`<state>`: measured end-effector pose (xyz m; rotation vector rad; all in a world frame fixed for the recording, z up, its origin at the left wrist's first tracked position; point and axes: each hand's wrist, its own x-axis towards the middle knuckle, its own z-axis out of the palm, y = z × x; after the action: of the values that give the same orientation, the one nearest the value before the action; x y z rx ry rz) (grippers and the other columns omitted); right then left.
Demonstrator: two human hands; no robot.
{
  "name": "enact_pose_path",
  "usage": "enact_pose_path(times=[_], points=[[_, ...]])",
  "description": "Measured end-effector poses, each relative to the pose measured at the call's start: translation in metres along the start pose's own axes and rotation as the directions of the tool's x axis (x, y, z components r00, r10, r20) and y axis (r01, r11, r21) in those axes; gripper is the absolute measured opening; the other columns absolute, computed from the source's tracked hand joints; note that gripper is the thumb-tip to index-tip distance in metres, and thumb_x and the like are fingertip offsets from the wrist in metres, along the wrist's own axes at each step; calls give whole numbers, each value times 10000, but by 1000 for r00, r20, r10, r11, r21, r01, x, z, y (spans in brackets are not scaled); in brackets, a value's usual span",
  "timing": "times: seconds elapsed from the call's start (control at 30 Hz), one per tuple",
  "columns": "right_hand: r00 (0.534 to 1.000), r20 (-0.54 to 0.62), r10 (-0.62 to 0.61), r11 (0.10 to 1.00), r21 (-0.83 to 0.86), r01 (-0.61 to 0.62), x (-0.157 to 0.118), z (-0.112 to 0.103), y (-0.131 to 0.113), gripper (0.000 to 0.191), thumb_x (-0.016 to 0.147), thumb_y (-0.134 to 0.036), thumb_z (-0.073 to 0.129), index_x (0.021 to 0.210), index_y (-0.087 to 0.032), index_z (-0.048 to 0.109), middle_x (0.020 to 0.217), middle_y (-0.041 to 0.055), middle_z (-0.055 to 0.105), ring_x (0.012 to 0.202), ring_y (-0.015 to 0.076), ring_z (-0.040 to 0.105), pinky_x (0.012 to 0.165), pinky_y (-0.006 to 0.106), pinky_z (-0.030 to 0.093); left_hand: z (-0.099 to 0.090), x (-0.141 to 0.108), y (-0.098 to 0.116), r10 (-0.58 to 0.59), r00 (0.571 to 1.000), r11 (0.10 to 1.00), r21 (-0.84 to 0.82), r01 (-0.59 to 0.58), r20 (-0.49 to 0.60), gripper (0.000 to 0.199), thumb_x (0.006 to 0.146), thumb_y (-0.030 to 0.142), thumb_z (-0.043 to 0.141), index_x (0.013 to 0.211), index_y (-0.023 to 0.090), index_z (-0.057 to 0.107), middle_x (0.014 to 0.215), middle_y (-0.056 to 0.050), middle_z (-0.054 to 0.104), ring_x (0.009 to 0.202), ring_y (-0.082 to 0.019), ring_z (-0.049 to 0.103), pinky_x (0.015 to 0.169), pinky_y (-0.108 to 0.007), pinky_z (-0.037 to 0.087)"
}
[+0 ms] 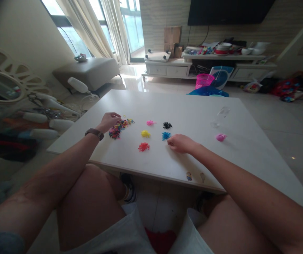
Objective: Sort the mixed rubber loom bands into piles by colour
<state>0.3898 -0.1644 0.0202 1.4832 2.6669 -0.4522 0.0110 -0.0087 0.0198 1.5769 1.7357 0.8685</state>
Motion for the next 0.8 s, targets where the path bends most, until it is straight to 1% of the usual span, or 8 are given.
enact_pose_path(times=[0.1, 0.23, 0.3, 0.4, 0.5, 0.67, 0.8], points=[[1000, -2, -1, 1000, 2, 1, 0, 0, 0, 189, 903, -223, 547, 773, -213, 683, 862, 56, 732, 789, 185, 624, 712, 273, 372, -7, 0, -10, -22, 999, 995, 94, 18, 43, 253, 610, 234, 772, 844, 138, 760, 706, -53, 714, 618, -149, 627, 512, -212, 424], [1000, -6, -7, 1000, 8, 7, 0, 0, 1, 186, 898, -212, 543, 767, -207, 674, 841, 56, 720, 772, 181, 612, 687, 271, 356, -10, -1, -17, -71, 993, 967, 251, 44, 99, 207, 556, 223, 796, 749, 155, 767, 597, -26, 665, 571, -147, 573, 523, -233, 425], [1000, -10, -16, 1000, 10, 16, -1, 0, 1, 183, 894, -207, 544, 760, -205, 668, 834, 57, 717, 762, 180, 604, 677, 273, 349, -8, -1, -20, -86, 987, 952, 304, 42, 134, 183, 547, 223, 803, 717, 167, 769, 580, -24, 660, 582, -156, 581, 536, -239, 431], [1000, -7, -18, 1000, 15, 18, -1, 0, 1, 174, 885, -202, 547, 762, -207, 670, 838, 56, 717, 760, 182, 602, 681, 275, 353, -3, 0, -22, -76, 982, 931, 364, 8, 171, 151, 550, 216, 798, 695, 183, 777, 584, -20, 671, 600, -165, 599, 546, -239, 430], [1000, -4, -17, 1000, 16, 17, -1, 1, 1, 160, 880, -204, 558, 771, -209, 675, 847, 56, 719, 768, 184, 606, 692, 275, 363, 2, 1, -21, -79, 982, 905, 426, -1, 169, 107, 565, 181, 773, 672, 186, 773, 562, -14, 657, 601, -172, 609, 545, -240, 425], [1000, -3, -19, 1000, 23, 19, -1, 2, 2, 149, 885, -208, 561, 790, -208, 676, 862, 56, 721, 775, 181, 608, 690, 272, 365, 4, 0, -14, -81, 982, 892, 453, -7, 174, 50, 601, 165, 753, 646, 187, 757, 544, -7, 631, 597, -172, 603, 538, -236, 416], [1000, 1, -16, 1000, 13, 16, -1, 2, 1, 168, 893, -210, 549, 771, -207, 664, 858, 55, 717, 774, 176, 606, 690, 269, 362, 2, -1, -12, -72, 981, 901, 433, -14, 182, 90, 585, 173, 773, 672, 177, 750, 569, -10, 643, 595, -160, 586, 541, -228, 409]])
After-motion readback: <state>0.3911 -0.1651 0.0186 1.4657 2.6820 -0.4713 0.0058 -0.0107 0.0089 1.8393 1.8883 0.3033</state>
